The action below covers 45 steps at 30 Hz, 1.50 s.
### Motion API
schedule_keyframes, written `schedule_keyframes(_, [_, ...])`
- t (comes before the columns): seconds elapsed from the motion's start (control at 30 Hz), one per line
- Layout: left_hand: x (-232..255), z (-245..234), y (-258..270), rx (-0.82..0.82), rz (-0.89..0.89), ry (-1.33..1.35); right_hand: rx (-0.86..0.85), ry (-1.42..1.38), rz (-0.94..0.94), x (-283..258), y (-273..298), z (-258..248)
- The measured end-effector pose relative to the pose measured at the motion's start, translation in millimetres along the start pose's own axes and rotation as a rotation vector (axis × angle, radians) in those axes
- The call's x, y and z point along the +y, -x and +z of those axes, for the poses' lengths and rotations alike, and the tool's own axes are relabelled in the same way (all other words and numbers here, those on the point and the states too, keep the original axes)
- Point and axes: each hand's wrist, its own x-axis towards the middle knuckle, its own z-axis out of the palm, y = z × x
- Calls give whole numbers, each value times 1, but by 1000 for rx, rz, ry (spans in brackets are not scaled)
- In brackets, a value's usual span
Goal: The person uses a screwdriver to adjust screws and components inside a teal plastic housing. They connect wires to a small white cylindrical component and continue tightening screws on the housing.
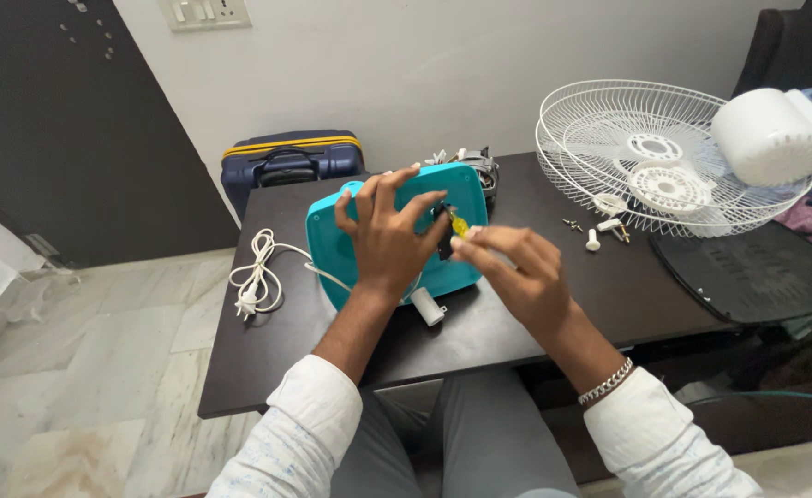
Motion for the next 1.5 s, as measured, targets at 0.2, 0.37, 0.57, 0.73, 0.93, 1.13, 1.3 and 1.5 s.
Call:
schedule_keyframes(0.2, [1,-2,0,-7,-27,18,-16,103,-20,11,0,2])
schedule_keyframes(0.37, [1,-2,1,-5,-20,25,-44,-32,-49,13,5,3])
schedule_keyframes(0.57, [2,1,0,0,-19,34,-29,26,-32,12,5,2])
schedule_keyframes(0.73, [2,0,0,-13,-25,38,-65,120,-74,13,7,9])
schedule_keyframes(0.93, [3,-4,-1,-11,-33,51,-137,-91,-123,22,9,12])
schedule_keyframes(1.13, [3,-4,0,-9,-17,32,-90,-142,-67,16,7,6])
schedule_keyframes(1.3, [2,-4,0,-10,-18,35,-23,-132,-56,17,2,9])
schedule_keyframes(1.5, [2,-4,0,2,-14,13,-35,30,-161,20,2,10])
